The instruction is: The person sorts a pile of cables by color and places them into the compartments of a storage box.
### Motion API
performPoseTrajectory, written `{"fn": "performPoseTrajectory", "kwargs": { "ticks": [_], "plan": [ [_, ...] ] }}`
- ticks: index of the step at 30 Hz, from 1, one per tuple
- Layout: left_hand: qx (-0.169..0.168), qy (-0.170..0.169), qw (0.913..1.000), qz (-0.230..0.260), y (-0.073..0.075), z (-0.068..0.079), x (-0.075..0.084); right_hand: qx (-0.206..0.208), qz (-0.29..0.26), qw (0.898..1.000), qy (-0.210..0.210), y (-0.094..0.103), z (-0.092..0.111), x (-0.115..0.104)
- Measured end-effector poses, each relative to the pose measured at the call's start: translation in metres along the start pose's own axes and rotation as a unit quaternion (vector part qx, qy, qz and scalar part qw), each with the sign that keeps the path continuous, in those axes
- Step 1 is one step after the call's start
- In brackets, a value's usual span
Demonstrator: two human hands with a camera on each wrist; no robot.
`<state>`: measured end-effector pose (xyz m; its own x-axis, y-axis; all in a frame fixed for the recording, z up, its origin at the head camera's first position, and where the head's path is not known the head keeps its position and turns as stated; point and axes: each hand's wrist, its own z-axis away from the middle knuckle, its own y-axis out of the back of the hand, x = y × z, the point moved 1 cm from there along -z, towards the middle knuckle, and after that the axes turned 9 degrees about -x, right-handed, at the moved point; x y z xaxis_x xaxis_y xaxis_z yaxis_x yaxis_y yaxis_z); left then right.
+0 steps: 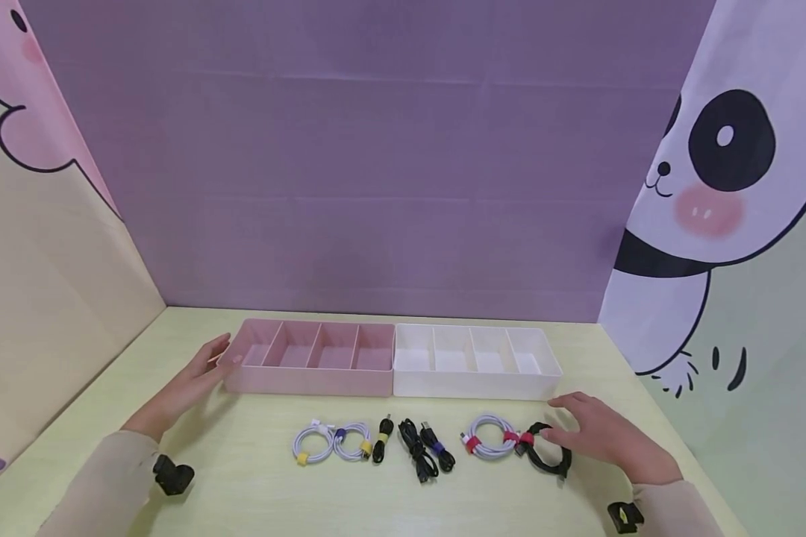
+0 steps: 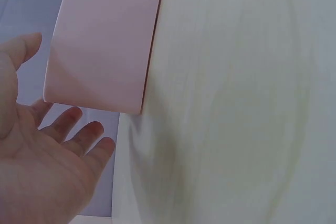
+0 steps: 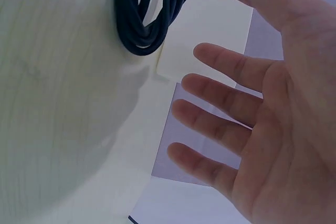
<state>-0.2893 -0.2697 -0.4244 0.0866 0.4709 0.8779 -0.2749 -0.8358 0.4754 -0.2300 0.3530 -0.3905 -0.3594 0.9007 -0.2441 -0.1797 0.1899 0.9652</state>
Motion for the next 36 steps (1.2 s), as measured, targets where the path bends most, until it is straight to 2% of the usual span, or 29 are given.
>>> {"fn": "performPoseTrajectory", "kwargs": {
  "ticks": [8,15,36],
  "plan": [
    [-0.007,-0.004,0.9999,0.011,-0.0010,0.0000,0.0005,0.002,0.001,1.000,0.021,-0.0035,-0.0023,0.0001],
    [-0.014,0.015,0.9997,0.012,-0.0033,0.0005,0.0041,-0.010,-0.009,0.999,0.032,-0.0021,-0.0023,-0.0027],
    [-0.003,0.018,0.9994,0.029,-0.0081,-0.0067,0.0085,-0.034,-0.045,0.997,0.051,-0.0045,-0.0043,0.0017]
  ]
}}
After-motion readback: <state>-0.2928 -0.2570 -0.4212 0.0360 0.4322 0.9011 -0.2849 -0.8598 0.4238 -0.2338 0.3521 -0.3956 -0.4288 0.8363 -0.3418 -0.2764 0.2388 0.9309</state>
